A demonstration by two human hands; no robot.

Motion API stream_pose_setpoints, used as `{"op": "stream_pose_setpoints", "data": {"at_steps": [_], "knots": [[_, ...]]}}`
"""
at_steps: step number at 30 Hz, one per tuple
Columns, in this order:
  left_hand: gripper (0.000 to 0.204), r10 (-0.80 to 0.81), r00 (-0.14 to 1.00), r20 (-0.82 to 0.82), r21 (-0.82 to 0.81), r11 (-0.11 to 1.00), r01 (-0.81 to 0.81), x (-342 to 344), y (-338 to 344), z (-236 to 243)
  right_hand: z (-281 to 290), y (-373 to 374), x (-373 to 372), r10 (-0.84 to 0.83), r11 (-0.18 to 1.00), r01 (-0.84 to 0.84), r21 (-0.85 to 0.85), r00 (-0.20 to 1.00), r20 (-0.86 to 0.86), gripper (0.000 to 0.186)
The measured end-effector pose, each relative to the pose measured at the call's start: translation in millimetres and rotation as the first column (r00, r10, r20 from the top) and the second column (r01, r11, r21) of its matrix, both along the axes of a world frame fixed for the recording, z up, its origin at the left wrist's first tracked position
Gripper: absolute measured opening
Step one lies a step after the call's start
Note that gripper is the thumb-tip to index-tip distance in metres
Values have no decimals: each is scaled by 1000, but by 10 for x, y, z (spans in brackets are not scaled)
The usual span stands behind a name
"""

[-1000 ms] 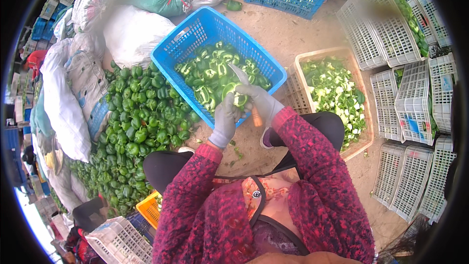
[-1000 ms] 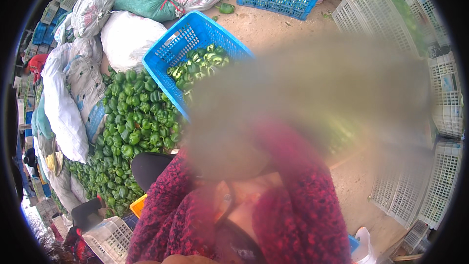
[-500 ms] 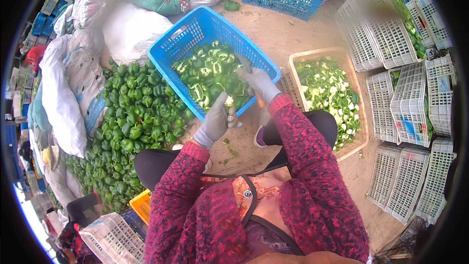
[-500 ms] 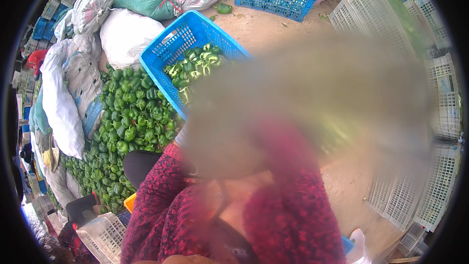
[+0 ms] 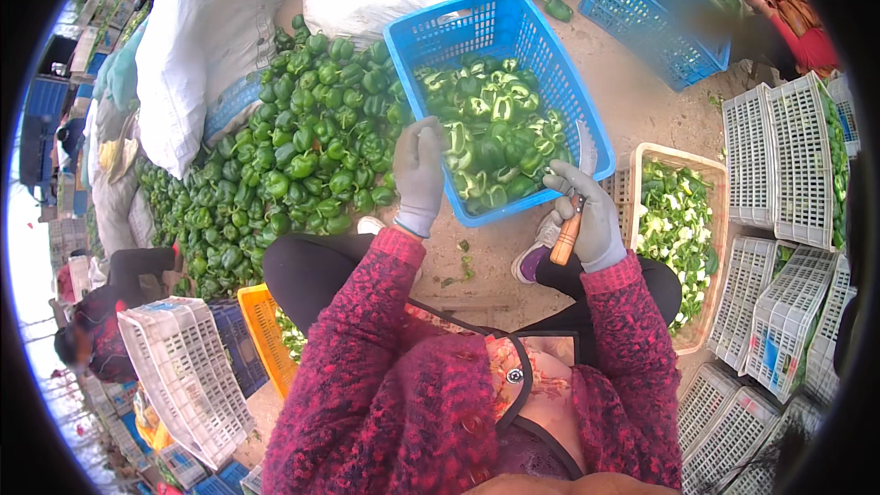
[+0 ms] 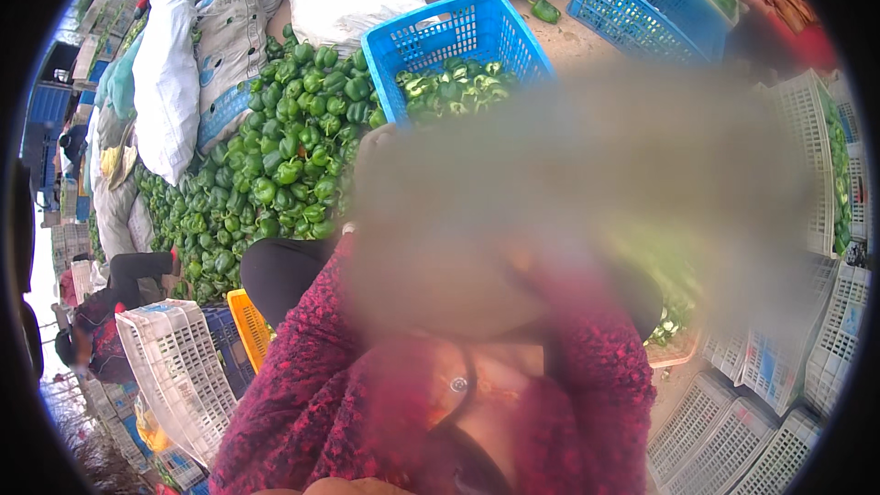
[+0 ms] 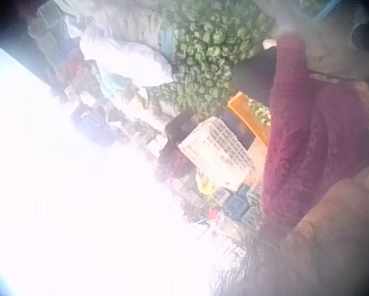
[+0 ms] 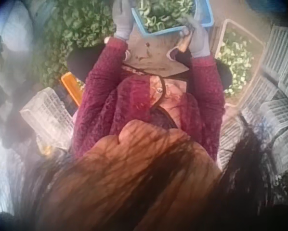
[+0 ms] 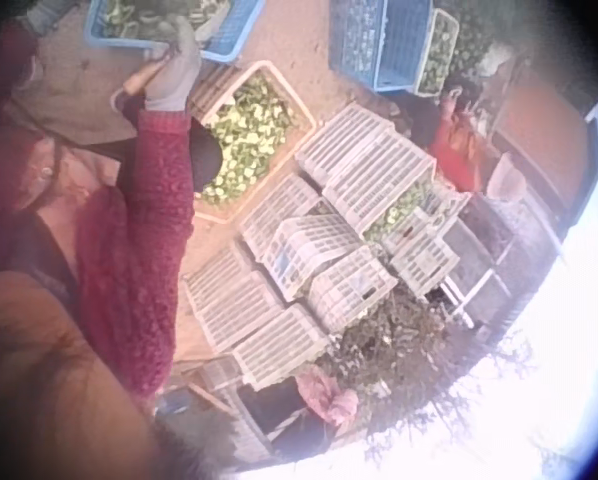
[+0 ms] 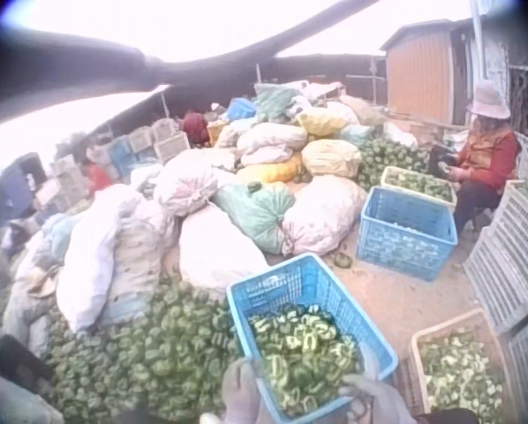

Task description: The person sits on the floor and repeatedly picks green bell peppers from a pile, cuts them into pieces using a small knife, and places the cut pieces into a blue basket. The person also discards stems and cores into a separate white basket.

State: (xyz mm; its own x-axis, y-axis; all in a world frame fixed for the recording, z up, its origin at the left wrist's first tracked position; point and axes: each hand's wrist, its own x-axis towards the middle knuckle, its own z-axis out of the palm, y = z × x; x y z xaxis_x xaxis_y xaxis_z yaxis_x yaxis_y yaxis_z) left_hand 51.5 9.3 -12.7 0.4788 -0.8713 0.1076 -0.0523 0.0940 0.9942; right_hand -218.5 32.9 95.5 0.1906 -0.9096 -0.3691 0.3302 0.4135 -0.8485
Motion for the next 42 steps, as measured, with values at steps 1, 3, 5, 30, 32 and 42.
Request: {"op": "stream_pose_setpoints", "data": {"at_steps": [1,3,5,30,32,42], "knots": [[28,174,953,-247,157,978,-137,392,-111,-377,225,-28,61,106,994,-102,46,990,-95,43],[38,447,887,113,447,775,-448,1176,-86,-1071,689,-95,274,268,957,-262,123,963,-33,44],[46,590,750,298,599,496,-628,1735,-75,-1556,1122,-208,489,422,895,-400,197,903,-85,45],[49,428,841,-330,561,806,-189,1936,-690,-2080,511,-587,1043,484,664,-747,9,421,-767,37],[49,199,713,-672,268,963,-16,1795,-541,-1636,295,-544,957,651,756,-447,478,592,-475,39],[56,-409,670,-619,-175,904,391,290,162,634,-63,-5,1118,-48,792,-498,-354,526,-849,29]]}}
